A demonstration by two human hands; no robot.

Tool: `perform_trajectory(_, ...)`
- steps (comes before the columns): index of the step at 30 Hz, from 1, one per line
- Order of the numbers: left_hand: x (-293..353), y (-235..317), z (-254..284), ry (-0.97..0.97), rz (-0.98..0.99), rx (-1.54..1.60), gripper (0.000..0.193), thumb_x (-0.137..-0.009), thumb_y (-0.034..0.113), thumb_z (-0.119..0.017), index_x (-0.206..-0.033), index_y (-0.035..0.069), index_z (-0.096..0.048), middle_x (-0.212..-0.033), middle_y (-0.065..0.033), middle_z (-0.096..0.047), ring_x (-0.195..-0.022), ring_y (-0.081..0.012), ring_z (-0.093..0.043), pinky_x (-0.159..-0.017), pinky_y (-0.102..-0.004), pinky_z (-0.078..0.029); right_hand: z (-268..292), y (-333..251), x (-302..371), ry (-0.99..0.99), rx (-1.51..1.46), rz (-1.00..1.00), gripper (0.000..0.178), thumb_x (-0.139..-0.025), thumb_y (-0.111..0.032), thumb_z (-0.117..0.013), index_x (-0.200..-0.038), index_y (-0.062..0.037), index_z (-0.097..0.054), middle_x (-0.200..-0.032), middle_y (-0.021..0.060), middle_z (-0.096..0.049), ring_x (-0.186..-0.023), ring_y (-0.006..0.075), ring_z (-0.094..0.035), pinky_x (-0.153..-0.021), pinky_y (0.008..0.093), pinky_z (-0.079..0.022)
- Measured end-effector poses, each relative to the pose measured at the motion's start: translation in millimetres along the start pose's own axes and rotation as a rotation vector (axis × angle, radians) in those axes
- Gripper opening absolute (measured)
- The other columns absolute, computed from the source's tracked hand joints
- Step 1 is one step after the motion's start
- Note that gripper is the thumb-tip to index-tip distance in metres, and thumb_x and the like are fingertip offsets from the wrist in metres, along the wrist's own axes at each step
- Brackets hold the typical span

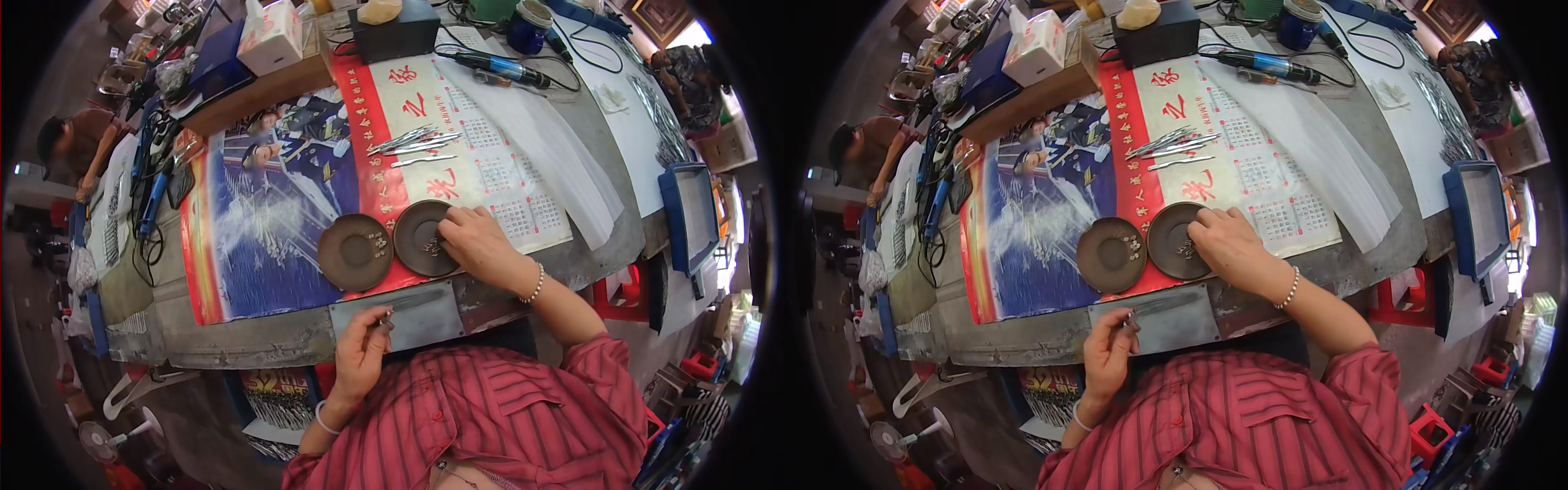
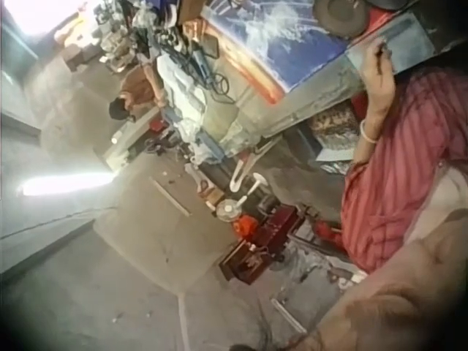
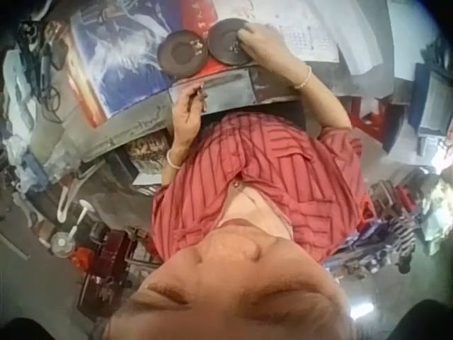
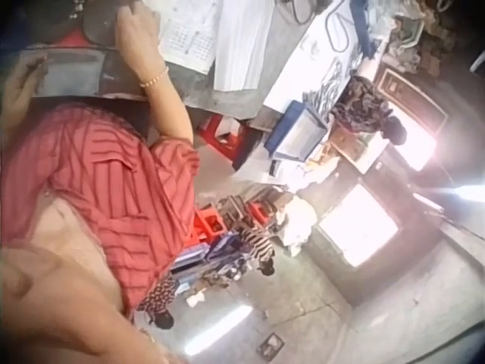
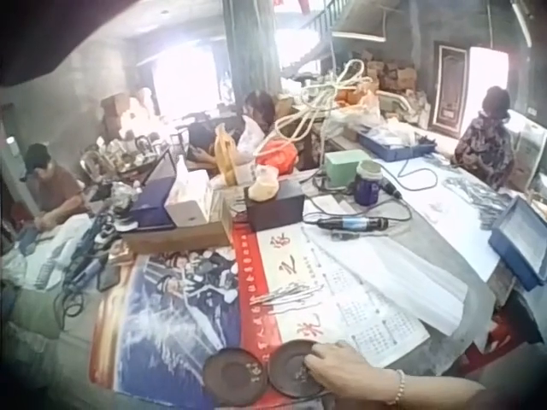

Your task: Manually assembling small hardware components by inserting pins into connector housings.

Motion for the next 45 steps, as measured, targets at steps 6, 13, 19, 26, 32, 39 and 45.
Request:
perform_trajectory(6, 17.6, -9.2, 0.7, -0.003, 0.033, 0.188, 0.019, -0.094, 0.002, -0.053, -0.112, -0.003, -0.055, -0.091, -0.0035, -0.054, -0.065, -0.0054, -0.052, -0.057, -0.0182, -0.043, -6.9, -2.5, -24.6, -0.105, 0.146, 0.08, 0.013, -0.076, -0.011, -0.064, -0.08, -0.0052, -0.053, -0.083, 0.0101, -0.054, -0.082, 0.0259, -0.056, -0.076, 0.0387, -0.04)
perform_trajectory(13, 8.5, -6.1, -8.4, -0.041, 0.003, 0.146, 0.017, -0.092, -0.003, -0.052, -0.109, -0.004, -0.055, -0.091, -0.005, -0.054, -0.064, -0.0063, -0.054, -0.058, -0.019, -0.044, -5.5, -4.5, -36.6, -0.248, 0.226, 0.184, 0.016, -0.073, -0.012, -0.065, -0.078, -0.0033, -0.053, -0.082, 0.0112, -0.058, -0.081, 0.0282, -0.059, -0.075, 0.0391, -0.043)
perform_trajectory(19, 1.5, -9.7, -6.2, 0.012, 0.002, 0.177, 0.017, -0.091, -0.003, -0.053, -0.108, -0.004, -0.055, -0.087, -0.0038, -0.054, -0.064, -0.0052, -0.053, -0.056, -0.0192, -0.043, 15.6, 1.6, -19.1, -0.067, -0.366, -0.108, 0.014, -0.074, -0.004, -0.063, -0.079, 0.0017, -0.052, -0.07, 0.0135, -0.059, -0.066, 0.0264, -0.06, -0.061, 0.037, -0.048)
perform_trajectory(26, -4.2, -11.7, -11.6, -0.047, 0.013, 0.132, 0.017, -0.094, 0.002, -0.053, -0.111, -0.002, -0.053, -0.09, -0.0037, -0.058, -0.066, -0.0033, -0.051, -0.058, -0.0172, -0.043, 10.4, 0.3, -3.8, 0.01, -0.757, -0.334, 0.011, -0.079, -0.001, -0.065, -0.08, 0.0003, -0.054, -0.074, 0.0017, -0.059, -0.071, 0.0085, -0.055, -0.065, 0.025, -0.046)
perform_trajectory(32, -10.4, -3.1, -17.9, -0.081, -0.009, 0.128, 0.015, -0.094, 0.002, -0.053, -0.108, -0.002, -0.055, -0.09, -0.0029, -0.058, -0.065, -0.0028, -0.049, -0.057, -0.0171, -0.041, 17.1, -5.6, 0.6, -0.047, -1.098, -0.311, 0.007, -0.084, 0.0, -0.064, -0.089, 0.0019, -0.059, -0.084, 0.0008, -0.062, -0.077, 0.0065, -0.056, -0.069, 0.0232, -0.048)
perform_trajectory(39, -18.4, 21.5, -15.1, -0.087, -0.314, -0.083, 0.017, -0.082, -0.001, -0.066, -0.099, 0.001, -0.061, -0.079, -0.0098, -0.062, -0.062, -0.0159, -0.058, -0.055, -0.0256, -0.044, 36.5, -54.5, 16.4, -0.461, -1.541, -0.098, 0.01, -0.094, -0.006, -0.053, -0.098, 0.0009, -0.06, -0.093, 0.0027, -0.058, -0.078, 0.0074, -0.054, -0.067, 0.0228, -0.043)
perform_trajectory(45, -21.0, 30.6, -10.2, -0.197, -0.486, -0.202, 0.022, -0.074, -0.002, -0.072, -0.091, 0.003, -0.059, -0.071, -0.0101, -0.06, -0.054, -0.0245, -0.058, -0.048, -0.0316, -0.043, 27.8, -68.2, 17.0, -0.528, -1.767, -0.033, 0.012, -0.095, -0.005, -0.048, -0.106, -0.0011, -0.044, -0.084, 0.0028, -0.048, -0.069, 0.0072, -0.047, -0.059, 0.0218, -0.039)
Point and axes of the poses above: each hand's wrist, its own x-axis away from the middle knuckle, its own z-axis out of the back of the hand, y = z × x, the point moved 1 cm from there along -x, towards the middle knuckle
